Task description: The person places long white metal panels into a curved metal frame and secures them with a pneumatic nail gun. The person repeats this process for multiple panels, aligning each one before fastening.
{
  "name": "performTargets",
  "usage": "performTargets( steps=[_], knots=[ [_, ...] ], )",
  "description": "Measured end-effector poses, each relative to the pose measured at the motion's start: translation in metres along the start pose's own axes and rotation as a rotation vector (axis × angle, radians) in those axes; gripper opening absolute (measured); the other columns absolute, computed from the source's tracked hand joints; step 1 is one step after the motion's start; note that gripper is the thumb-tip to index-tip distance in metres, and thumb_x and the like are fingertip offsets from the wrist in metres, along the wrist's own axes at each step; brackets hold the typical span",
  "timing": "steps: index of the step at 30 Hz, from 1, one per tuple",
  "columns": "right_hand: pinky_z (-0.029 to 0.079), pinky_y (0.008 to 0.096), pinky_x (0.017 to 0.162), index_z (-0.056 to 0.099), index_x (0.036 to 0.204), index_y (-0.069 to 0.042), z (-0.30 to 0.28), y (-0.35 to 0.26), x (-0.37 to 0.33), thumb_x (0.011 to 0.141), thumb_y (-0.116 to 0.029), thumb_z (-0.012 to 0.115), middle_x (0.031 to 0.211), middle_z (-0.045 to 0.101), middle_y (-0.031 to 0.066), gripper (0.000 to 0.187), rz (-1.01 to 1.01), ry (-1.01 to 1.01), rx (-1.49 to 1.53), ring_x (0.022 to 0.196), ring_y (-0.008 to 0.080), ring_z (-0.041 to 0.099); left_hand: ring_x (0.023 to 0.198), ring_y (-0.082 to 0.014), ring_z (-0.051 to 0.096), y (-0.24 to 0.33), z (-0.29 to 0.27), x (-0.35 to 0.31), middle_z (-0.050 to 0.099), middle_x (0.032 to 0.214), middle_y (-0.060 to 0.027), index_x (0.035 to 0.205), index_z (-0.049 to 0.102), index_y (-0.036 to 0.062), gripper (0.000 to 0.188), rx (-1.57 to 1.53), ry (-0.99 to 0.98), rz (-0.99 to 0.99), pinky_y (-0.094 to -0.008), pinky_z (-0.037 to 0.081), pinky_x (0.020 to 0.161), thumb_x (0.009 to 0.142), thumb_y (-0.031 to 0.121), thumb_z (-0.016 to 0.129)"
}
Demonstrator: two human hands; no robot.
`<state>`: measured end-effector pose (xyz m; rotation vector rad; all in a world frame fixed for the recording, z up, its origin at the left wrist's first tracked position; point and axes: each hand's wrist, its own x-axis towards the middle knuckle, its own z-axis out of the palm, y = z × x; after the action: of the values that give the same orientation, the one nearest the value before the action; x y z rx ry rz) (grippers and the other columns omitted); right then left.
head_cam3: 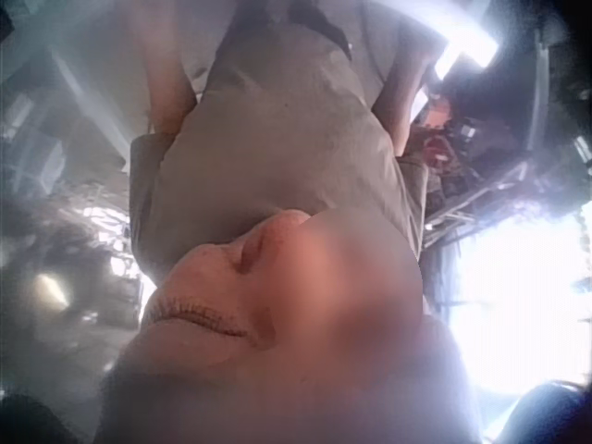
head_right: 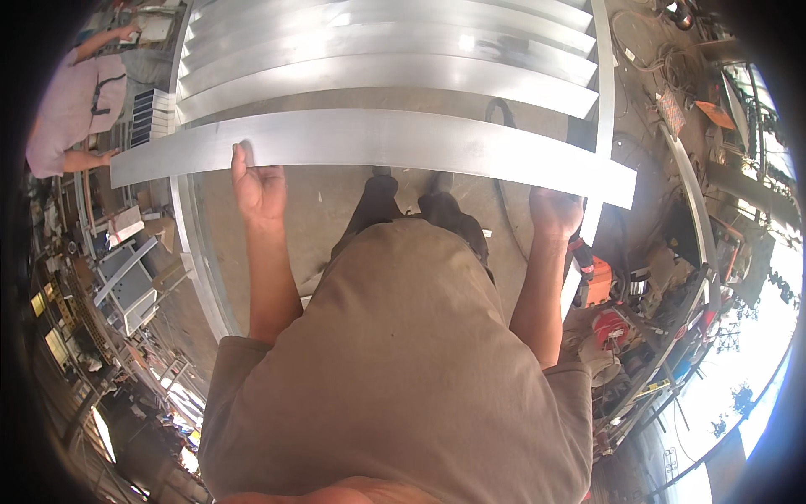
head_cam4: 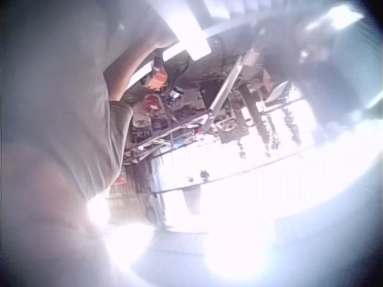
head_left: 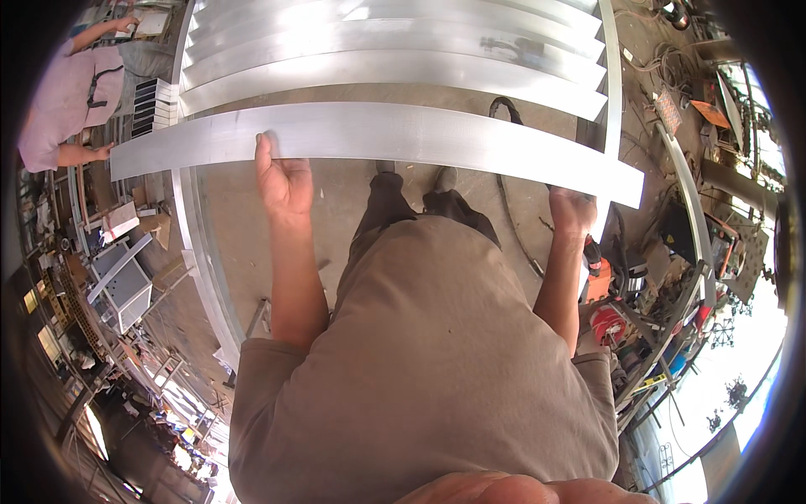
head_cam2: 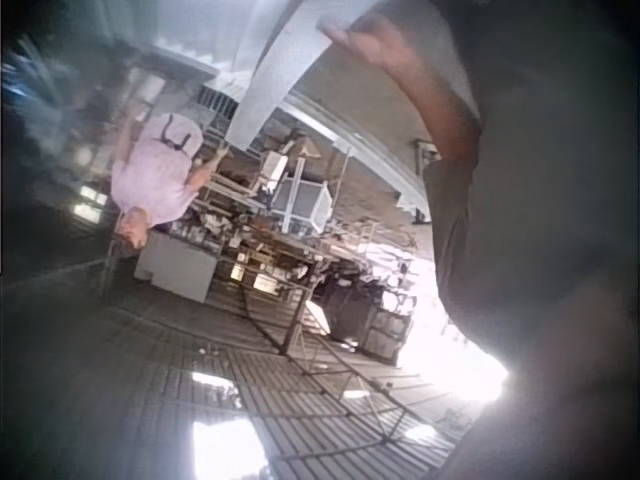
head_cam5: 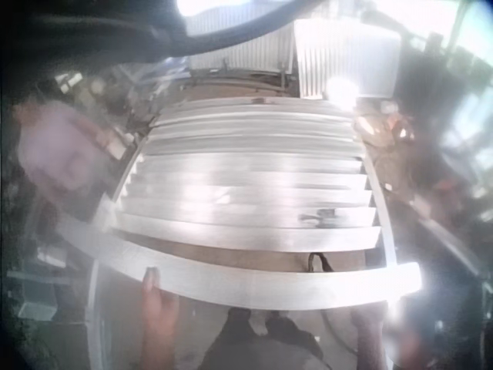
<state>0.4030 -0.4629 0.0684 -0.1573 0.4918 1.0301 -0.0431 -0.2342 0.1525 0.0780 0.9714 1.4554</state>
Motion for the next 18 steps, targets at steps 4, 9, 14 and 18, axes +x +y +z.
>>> performTargets(
  steps=[4, 9, 14, 18],
  knots=[
    [0.018, 0.0542, 0.129, 0.047, 0.150, -0.002, 0.026, -0.011, -0.001, 0.100, -0.048, 0.059, 0.155, 0.051, 0.0149, 0.069, -0.141, -0.133, -0.190, 0.149, 0.0324, 0.039, 0.119, -0.0258, 0.063, -0.013, 0.027, -0.015, 0.065, 0.126, -0.0093, 0.129, 0.058, 0.0013, 0.034, 0.228, 0.119, 0.066, -0.0444, 0.053, 0.108, 0.100, 0.014, 0.067],
    [0.000, 0.0651, 0.129, 0.040, 0.151, 0.003, 0.059, -0.027, 0.019, 0.070, -0.053, 0.090, 0.155, 0.046, 0.0200, 0.110, -0.212, -0.369, -0.168, 0.150, 0.0313, 0.036, 0.120, -0.0285, 0.062, -0.024, 0.045, -0.018, 0.063, 0.127, -0.0137, 0.132, 0.054, -0.0012, 0.043, 0.570, 0.269, 0.138, -0.0530, 0.049, 0.112, 0.095, 0.013, 0.069],
    [0.023, 0.0617, 0.124, 0.064, 0.131, -0.012, 0.086, -0.033, 0.038, 0.074, -0.057, 0.087, 0.116, 0.067, 0.0068, 0.076, -0.077, -0.533, -0.261, 0.118, 0.0252, 0.059, 0.125, -0.0277, 0.057, -0.034, 0.053, 0.001, 0.058, 0.134, -0.0132, 0.140, 0.049, -0.0005, 0.054, 0.306, 0.233, -0.012, -0.0527, 0.044, 0.113, 0.096, 0.021, 0.070],
    [0.025, 0.0520, 0.125, 0.049, 0.148, -0.013, 0.096, -0.017, 0.040, 0.094, -0.068, 0.062, 0.154, 0.045, 0.0067, 0.079, -0.338, -0.006, -0.388, 0.142, 0.0284, 0.042, 0.123, -0.0232, 0.054, -0.049, 0.043, 0.015, 0.057, 0.125, -0.0084, 0.135, 0.053, 0.0029, 0.051, 0.094, 0.251, -0.011, -0.0400, 0.046, 0.109, 0.098, 0.030, 0.074]
  ],
)
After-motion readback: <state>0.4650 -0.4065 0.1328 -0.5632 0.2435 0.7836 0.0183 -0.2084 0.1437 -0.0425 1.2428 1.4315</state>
